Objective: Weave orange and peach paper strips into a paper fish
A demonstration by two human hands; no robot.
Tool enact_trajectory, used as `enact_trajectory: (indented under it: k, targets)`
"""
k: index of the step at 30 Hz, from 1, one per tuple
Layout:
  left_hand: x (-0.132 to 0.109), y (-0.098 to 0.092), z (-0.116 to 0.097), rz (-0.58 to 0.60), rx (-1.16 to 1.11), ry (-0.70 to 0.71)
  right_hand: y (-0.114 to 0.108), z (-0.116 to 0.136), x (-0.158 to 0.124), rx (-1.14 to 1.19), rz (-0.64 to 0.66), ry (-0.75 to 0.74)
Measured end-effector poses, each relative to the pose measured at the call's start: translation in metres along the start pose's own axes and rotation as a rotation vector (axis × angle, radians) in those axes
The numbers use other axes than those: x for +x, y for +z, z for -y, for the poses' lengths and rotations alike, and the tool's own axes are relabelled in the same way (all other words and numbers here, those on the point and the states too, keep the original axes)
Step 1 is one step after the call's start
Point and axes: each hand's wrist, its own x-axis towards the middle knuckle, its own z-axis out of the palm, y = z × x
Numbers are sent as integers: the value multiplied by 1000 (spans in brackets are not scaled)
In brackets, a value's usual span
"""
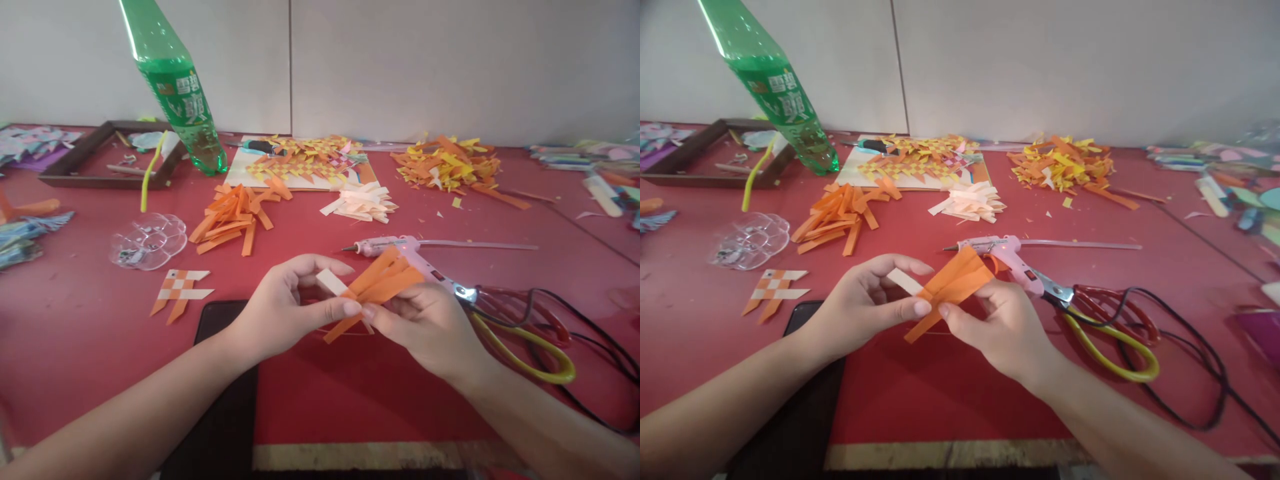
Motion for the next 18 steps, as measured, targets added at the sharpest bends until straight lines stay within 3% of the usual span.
enact_trajectory:
  k: [3,7,12,18]
  targets:
    - [-1,1,1,27,25,31,1,-1,-1,31,48,14]
    - [1,1,3,5,-19,147,3,-1,-2,-50,-8,-39]
    - [6,-3,0,-297,-238,151,0,4,-2,-354,21,-289]
    - [12,-13,-3,-525,-401,169,-10,-3,6,-698,308,-539]
